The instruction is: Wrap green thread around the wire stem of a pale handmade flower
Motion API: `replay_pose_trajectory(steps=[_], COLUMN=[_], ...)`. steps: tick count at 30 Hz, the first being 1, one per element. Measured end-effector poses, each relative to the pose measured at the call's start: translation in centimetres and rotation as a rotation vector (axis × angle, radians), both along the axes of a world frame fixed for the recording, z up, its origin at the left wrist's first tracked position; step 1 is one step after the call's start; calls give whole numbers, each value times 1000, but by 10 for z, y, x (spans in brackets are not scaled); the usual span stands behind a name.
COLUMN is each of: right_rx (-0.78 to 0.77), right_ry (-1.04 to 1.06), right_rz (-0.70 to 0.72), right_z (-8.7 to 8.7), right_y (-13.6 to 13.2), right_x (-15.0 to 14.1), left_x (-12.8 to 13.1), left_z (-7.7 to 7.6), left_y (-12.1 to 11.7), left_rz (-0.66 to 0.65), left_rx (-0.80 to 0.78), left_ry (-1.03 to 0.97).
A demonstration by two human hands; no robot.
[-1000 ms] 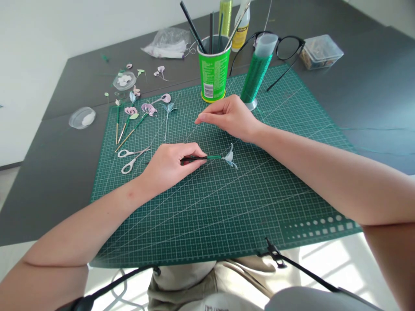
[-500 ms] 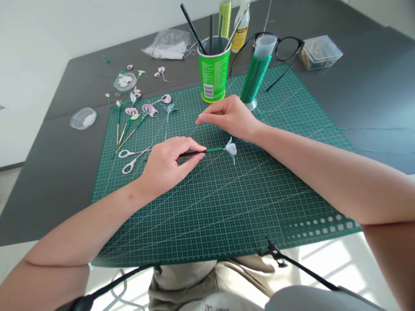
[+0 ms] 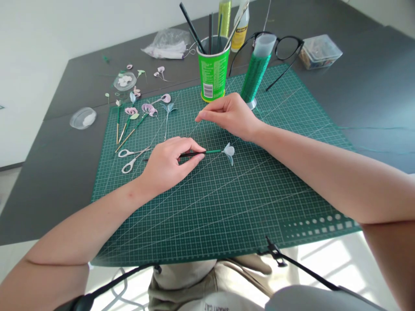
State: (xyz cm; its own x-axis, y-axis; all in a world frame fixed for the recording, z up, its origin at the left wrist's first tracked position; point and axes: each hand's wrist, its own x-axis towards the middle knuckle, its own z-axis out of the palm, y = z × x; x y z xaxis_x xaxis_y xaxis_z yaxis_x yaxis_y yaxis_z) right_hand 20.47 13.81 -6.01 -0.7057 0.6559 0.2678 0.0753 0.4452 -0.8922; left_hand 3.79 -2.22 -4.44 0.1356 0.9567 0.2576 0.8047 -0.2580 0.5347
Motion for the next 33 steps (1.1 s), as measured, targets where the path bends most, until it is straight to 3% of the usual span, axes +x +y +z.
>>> replay_pose_trajectory(steps=[10,15,21,27,33], right_rx=[16,2,12,39,-127], right_ry=[8,-39,-119,-324,-314], right_rz=[-70,-108,-80,165,476], right_z=[-4,-9,-9,4,11], right_y=[4,9,11,8,6], right_x=[0,-2,-2,3,9], left_x=[0,2,-15,-28,-35], left_z=[-1,1,-2,-4,-4], left_y=[2,1,11,26,29], left_rz=[-16,110,292,406,378], left_rx=[-59,-55,1,4,-32], left_ry=[-93,-226,-390,-507,-337])
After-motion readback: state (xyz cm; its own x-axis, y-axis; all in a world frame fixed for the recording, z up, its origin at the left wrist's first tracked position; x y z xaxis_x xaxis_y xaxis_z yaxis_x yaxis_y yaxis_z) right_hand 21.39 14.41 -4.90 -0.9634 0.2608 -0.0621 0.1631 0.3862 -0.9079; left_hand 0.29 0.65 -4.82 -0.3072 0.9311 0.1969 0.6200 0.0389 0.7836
